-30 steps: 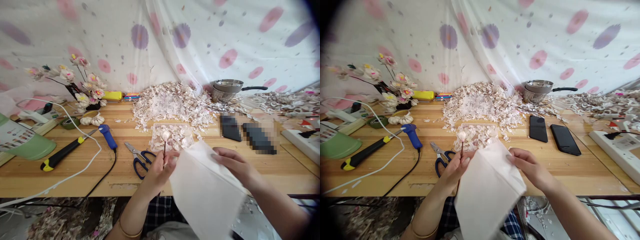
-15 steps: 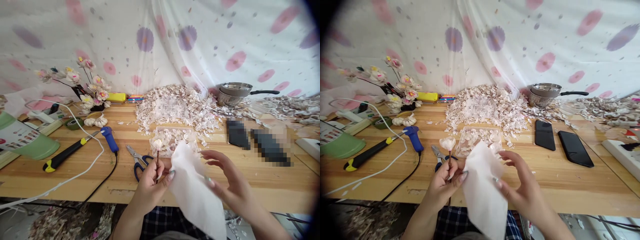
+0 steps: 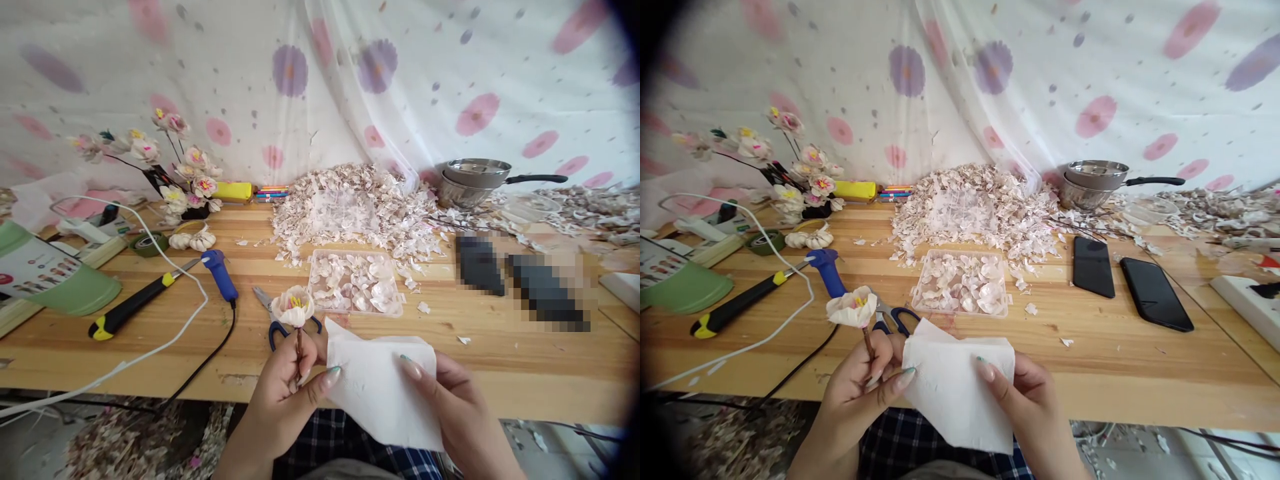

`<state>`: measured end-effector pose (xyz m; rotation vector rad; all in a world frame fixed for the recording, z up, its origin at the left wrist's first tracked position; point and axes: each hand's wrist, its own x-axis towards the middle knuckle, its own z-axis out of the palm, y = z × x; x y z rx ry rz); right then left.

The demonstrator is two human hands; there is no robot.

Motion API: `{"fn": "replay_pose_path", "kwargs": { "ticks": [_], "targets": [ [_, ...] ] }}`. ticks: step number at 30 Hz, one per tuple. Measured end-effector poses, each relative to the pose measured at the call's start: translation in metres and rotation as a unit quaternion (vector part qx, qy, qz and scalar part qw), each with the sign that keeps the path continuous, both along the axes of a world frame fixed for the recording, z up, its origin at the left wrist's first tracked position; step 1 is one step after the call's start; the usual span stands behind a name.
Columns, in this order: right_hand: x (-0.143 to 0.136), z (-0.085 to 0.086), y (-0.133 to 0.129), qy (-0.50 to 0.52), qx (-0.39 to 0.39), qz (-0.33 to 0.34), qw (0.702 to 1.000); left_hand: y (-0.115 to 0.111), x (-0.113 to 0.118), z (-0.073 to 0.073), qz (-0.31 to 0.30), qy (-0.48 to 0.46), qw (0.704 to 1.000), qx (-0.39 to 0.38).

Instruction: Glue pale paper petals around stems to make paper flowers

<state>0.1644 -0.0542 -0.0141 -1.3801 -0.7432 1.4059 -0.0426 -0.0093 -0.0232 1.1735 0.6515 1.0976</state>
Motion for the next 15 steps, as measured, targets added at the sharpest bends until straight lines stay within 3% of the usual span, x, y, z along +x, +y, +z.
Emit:
{"fn": "replay_pose_path", "kwargs": {
  "ticks": [2,4,7,9,12,15],
  "targets": [
    [0.004,-0.002,0.001,-0.073,0.035,-0.049,0.996,0.001,-0.001,0.0,-0.015,0.014,1.0,0.01],
    [0.008,-0.007,0.004,-0.148,0.125,-0.081,0.978,0.001,-0.002,0.001,-0.014,0.035,0.999,0.014],
    [0.012,-0.016,0.012,-0.277,0.302,-0.145,0.901,0.004,0.0,0.002,-0.009,0.039,0.999,0.009],
    [0.011,-0.017,0.017,-0.324,0.373,-0.155,0.856,0.008,0.002,0.0,-0.013,0.02,1.0,-0.004],
    [0.007,-0.011,0.019,-0.238,0.382,-0.15,0.881,0.015,0.007,-0.001,-0.017,0.008,0.999,-0.032],
    [-0.002,0.009,0.012,-0.128,0.341,-0.23,0.903,0.021,0.012,-0.002,-0.01,0.014,0.998,-0.053]
  ]
}}
